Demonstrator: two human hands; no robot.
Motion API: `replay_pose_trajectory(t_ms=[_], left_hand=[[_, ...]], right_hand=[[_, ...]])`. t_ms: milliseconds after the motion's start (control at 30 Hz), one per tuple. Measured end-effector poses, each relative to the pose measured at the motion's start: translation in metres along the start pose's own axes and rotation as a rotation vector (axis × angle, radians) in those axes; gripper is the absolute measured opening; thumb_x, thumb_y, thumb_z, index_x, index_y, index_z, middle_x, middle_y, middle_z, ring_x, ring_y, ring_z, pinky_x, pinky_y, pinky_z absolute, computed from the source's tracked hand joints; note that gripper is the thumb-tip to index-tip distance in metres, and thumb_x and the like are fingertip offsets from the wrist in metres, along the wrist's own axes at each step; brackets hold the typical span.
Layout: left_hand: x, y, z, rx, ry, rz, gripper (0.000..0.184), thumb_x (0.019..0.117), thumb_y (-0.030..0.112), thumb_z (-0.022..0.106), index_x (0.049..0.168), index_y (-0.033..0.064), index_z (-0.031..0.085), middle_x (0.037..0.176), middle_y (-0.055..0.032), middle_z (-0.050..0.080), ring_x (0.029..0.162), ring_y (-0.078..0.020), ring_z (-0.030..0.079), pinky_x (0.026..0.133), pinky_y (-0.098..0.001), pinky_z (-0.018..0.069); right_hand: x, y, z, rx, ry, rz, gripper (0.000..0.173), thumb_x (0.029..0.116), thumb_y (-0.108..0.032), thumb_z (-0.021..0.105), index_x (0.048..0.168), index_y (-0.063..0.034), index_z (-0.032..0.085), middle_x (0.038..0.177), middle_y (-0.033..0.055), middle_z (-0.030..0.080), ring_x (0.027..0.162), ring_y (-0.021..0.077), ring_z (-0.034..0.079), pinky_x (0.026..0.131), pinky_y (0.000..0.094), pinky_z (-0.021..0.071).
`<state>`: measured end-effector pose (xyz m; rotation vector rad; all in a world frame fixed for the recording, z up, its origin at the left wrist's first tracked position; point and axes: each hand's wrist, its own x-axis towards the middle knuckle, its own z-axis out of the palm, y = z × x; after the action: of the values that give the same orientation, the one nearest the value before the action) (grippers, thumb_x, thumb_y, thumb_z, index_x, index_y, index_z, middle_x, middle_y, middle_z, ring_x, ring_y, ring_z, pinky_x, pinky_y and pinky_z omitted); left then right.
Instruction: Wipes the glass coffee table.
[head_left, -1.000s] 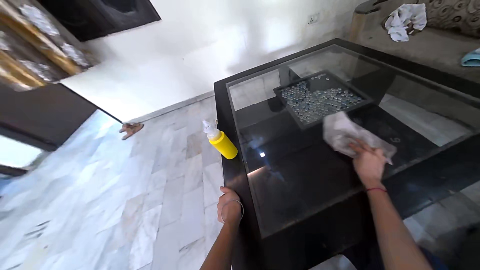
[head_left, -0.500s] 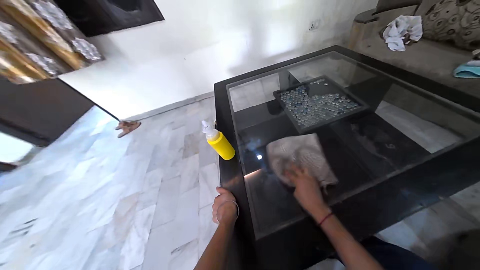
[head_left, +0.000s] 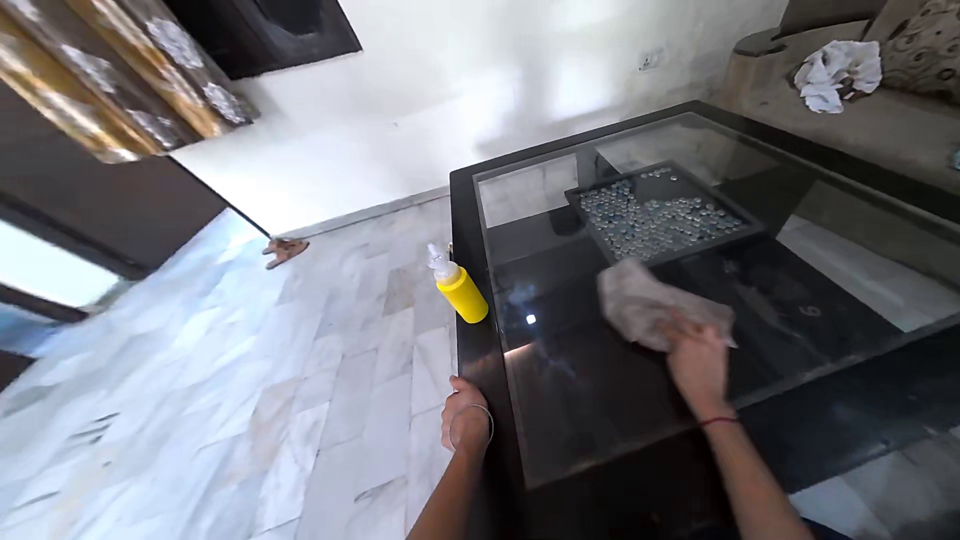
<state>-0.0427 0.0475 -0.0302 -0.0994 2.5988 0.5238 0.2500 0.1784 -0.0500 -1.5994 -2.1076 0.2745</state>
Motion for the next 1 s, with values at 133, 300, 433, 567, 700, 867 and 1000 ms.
replay_pose_trajectory(t_ms=[133,300,433,567,700,867,1000], left_hand=[[0.001,0.001,0.001,-0.018,0.008,-0.014,0.085,0.11,0.055,0.004,0.128,-0.001,0.066,0.135,-0.0243,0.065,0.131,-0.0394,0.06,0.101,-0.0606,0.0497],[0.001,0.002,0.0,-0.023,0.002,-0.016,0.083,0.1103,0.054,0.006,0.128,0.0002,0.066,0.136,-0.0235,0.065,0.131,-0.0385,0.06,0.101,-0.0602,0.0493],[0.0,0.002,0.0,-0.008,-0.001,-0.025,0.084,0.1105,0.054,0.005,0.127,-0.0001,0.067,0.135,-0.0233,0.065,0.13,-0.0383,0.062,0.101,-0.0599,0.0499],[-0.002,0.001,0.0,-0.028,-0.005,-0.016,0.083,0.1106,0.053,0.006,0.129,-0.0015,0.066,0.135,-0.0246,0.065,0.131,-0.0389,0.061,0.102,-0.0596,0.0497],[0.0,0.001,0.0,-0.013,-0.002,-0.018,0.083,0.1105,0.054,0.006,0.13,0.0,0.066,0.137,-0.0233,0.064,0.132,-0.0382,0.06,0.103,-0.0593,0.0491],[0.0,-0.002,0.001,0.015,-0.003,0.016,0.083,0.1106,0.053,0.005,0.128,-0.0007,0.066,0.134,-0.0236,0.066,0.13,-0.0383,0.061,0.102,-0.0589,0.0501],[0.0,0.002,0.001,0.0,-0.004,-0.032,0.084,0.1102,0.054,0.005,0.128,-0.0001,0.067,0.135,-0.0233,0.065,0.131,-0.0379,0.061,0.101,-0.0588,0.0502]], right_hand=[[0.002,0.081,-0.038,0.008,0.254,0.45,0.029,0.0965,-0.001,0.062,0.122,-0.0066,0.075,0.143,0.0267,0.058,0.126,0.0634,0.049,0.095,0.081,0.0352],[-0.001,0.085,-0.04,0.093,0.285,0.562,0.043,0.0927,0.008,0.056,0.133,-0.0014,0.067,0.151,0.0306,0.049,0.137,0.0629,0.039,0.105,0.0778,0.0311],[-0.005,0.019,-0.018,0.099,0.074,0.293,0.044,0.091,0.013,0.058,0.131,-0.0015,0.069,0.147,0.029,0.053,0.128,0.0602,0.05,0.1,0.0714,0.0422],[-0.031,-0.063,0.007,0.107,-0.307,-0.042,0.051,0.0919,0.009,0.055,0.135,-0.0138,0.069,0.153,0.0128,0.054,0.132,0.0445,0.053,0.105,0.0568,0.0459],[-0.077,-0.119,0.028,0.245,-0.458,-0.449,0.058,0.0838,0.013,0.061,0.133,-0.0158,0.071,0.149,0.0074,0.059,0.129,0.0422,0.057,0.102,0.0563,0.0484],[-0.08,-0.127,0.042,0.233,-0.436,-0.617,0.054,0.0854,0.013,0.061,0.129,-0.0159,0.073,0.147,0.0043,0.061,0.127,0.0408,0.059,0.099,0.0565,0.0494],[-0.021,-0.069,0.034,0.128,-0.248,-0.315,0.049,0.0915,0.012,0.055,0.123,-0.0173,0.077,0.144,0.0014,0.064,0.126,0.042,0.059,0.101,0.06,0.0449]])
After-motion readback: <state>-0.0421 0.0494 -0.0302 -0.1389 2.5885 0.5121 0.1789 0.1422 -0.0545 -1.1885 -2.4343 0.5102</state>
